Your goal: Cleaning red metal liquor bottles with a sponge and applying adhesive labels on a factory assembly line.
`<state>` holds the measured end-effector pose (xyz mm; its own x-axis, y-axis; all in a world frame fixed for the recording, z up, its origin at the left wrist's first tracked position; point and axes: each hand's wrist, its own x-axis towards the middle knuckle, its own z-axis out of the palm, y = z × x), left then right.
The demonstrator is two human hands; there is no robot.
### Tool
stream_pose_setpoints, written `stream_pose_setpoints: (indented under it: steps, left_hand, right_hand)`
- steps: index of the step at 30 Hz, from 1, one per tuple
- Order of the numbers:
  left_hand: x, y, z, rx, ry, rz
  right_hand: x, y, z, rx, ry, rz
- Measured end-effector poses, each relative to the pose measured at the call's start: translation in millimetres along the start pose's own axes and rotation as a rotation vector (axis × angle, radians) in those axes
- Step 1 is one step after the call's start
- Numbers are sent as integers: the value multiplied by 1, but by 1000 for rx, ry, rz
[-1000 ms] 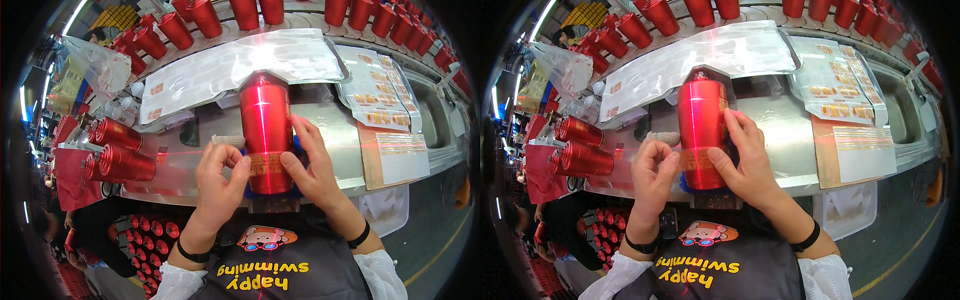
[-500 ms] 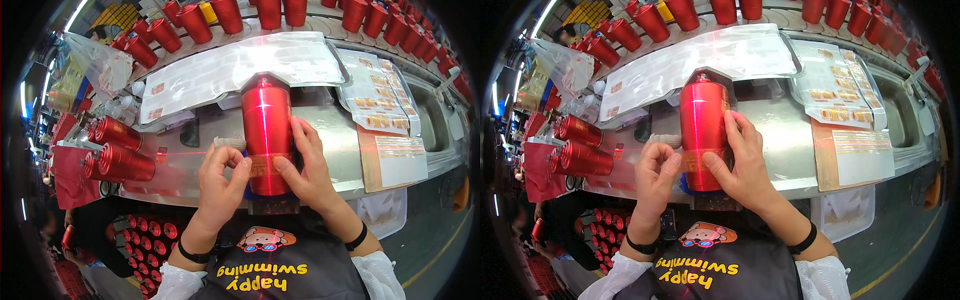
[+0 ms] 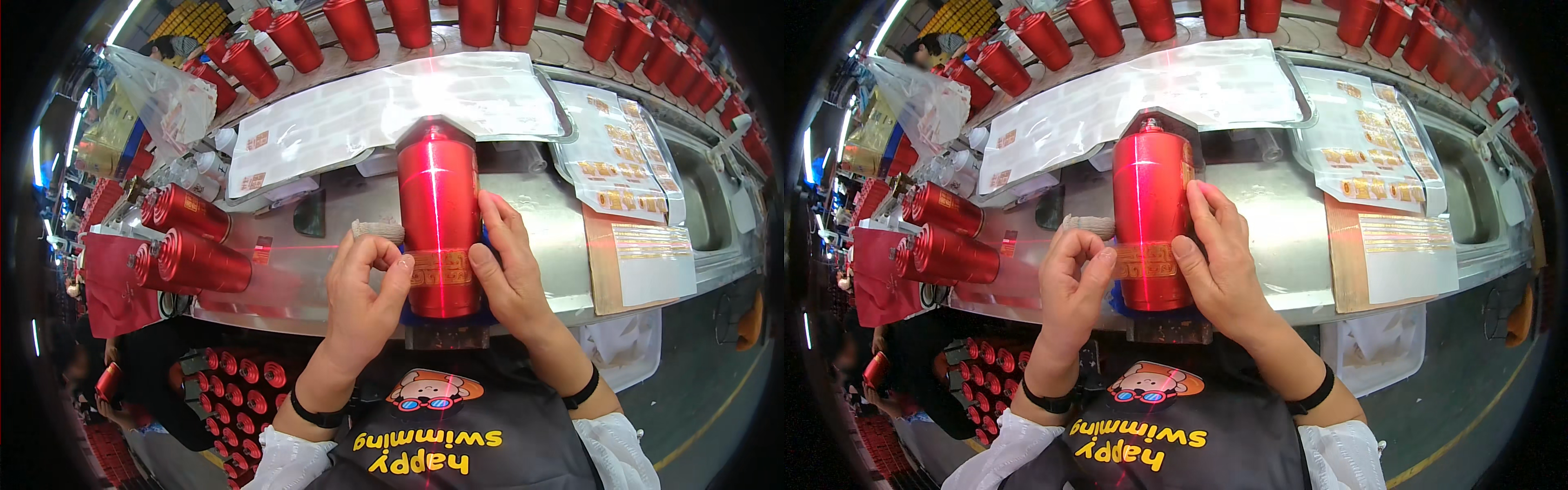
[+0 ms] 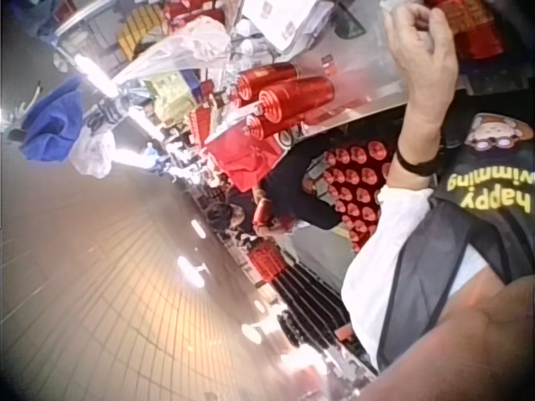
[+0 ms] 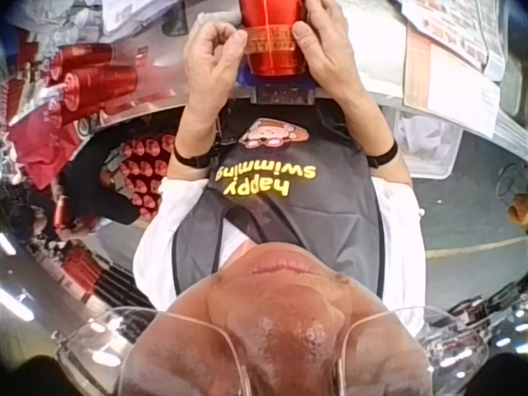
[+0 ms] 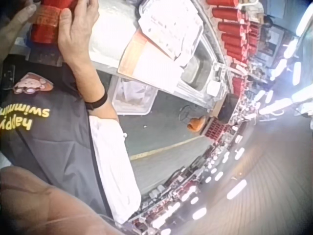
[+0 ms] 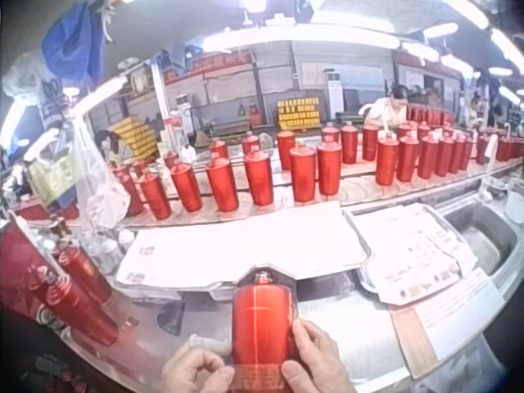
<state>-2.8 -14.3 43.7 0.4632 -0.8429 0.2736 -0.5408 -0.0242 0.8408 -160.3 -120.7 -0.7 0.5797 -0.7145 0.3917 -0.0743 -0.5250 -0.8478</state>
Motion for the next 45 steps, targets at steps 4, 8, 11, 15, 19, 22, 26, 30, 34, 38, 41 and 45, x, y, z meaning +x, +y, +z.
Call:
stream_pose_setpoints:
  steps: [4, 8, 11, 15, 19, 22, 26, 30, 34, 38, 41, 45]
  left_hand:
    - [1, 0, 1, 6, -1, 7]
    - [0, -2, 2, -22, 15, 1]
    - [0, -5, 2, -6, 19, 26]
    - [-3, -11, 3, -30, -15, -8]
    - [-5, -18, 4, -110, -42, -50]
    - [-6, -24, 3, -172, -65, -117]
    - [-6, -26, 3, -232, -77, -142]
    - [-6, -33, 6, -262, -77, -155]
    - [-8, -54, 31, -327, 56, 20]
    - [-11, -48, 32, -448, -15, -73]
    - [-12, -42, 30, -514, -68, -113]
    - [-27, -18, 18, 289, 62, 491]
  right_hand:
    - [1, 2, -2, 70, -2, 10]
    - [1, 0, -2, 11, -15, -13]
    - [1, 0, -2, -8, -21, -21]
    - [0, 2, -1, -12, -23, -14]
    - [0, 2, 0, -8, -25, -21]
    - [-1, 2, 0, -28, -26, -13]
    - [0, 1, 0, -26, -29, -8]
    - [0, 2, -1, -7, -31, -22]
    - [2, 0, 0, 1, -33, -26]
    - [3, -1, -1, -11, -35, -22]
    - [3, 0, -2, -23, -36, -19]
    - [0, 0, -3, -54, -56, 0]
